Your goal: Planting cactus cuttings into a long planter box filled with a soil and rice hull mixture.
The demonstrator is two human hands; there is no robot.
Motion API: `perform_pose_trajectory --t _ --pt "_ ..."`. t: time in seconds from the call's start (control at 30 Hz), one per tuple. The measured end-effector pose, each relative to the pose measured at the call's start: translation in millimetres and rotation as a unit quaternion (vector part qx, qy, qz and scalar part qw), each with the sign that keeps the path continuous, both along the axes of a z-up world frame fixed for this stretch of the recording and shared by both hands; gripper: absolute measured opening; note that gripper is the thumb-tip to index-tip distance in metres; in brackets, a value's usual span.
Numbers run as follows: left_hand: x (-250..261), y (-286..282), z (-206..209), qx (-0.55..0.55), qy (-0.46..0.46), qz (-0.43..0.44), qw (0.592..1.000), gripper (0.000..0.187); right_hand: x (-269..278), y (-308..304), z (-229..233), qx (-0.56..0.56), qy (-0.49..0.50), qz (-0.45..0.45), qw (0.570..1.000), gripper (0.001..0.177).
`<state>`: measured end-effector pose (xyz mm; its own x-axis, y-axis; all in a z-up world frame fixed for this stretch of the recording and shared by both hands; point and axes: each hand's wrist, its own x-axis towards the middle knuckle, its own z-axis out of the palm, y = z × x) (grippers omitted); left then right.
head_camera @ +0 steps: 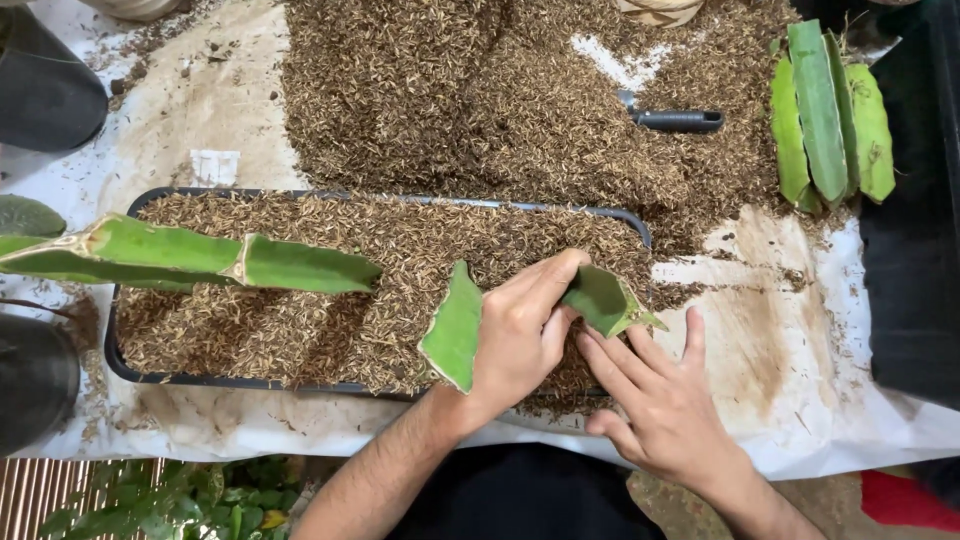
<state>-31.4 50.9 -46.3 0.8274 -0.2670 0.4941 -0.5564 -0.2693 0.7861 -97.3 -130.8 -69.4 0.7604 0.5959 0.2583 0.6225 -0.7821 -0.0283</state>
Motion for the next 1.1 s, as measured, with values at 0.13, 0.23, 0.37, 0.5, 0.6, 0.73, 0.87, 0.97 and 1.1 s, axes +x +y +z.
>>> perform_pose_trajectory --t 0.13,0.23,0.37,0.5,0.6,0.73,0.87,0.97,1.1 --pt "-3 -3 -6 0.02 -0.005 0.016 1.0 0.047 9 10 0 -0.02 0.01 -0.025 0.999 0.058" --pt "-1 -2 -4 0.015 -0.005 0.018 1.0 0.048 10 9 6 0.007 0.021 -0.014 1.0 0.057" --pt "-1 1 -1 0.002 0.012 0.008 1.0 0.044 1 8 18 0.047 -0.02 0.02 0.998 0.063" --pt "-2 -1 -7 0.007 0.012 0.014 1.0 0.049 6 18 9 -0.008 -0.003 0.03 1.0 0.061" --pt "-4 0 1 0.021 -0.002 0.017 1.0 0.048 16 19 2 -0.034 0.02 -0.007 0.999 0.05" --pt "-2 0 -4 0.02 0.004 0.017 1.0 0.049 19 18 8 -0.015 0.011 0.01 1.0 0.049" --pt "0 3 -2 0.012 0.009 0.006 1.0 0.045 12 4 13 0.031 -0.021 0.015 0.999 0.057" --pt "-1 1 -5 0.012 0.005 0.004 1.0 0.044 15 2 2 -0.017 -0.02 -0.005 1.0 0.054" --pt "-2 0 -7 0.033 -0.001 0.019 0.999 0.047 21 5 -1 -0.038 0.018 -0.007 0.999 0.051"
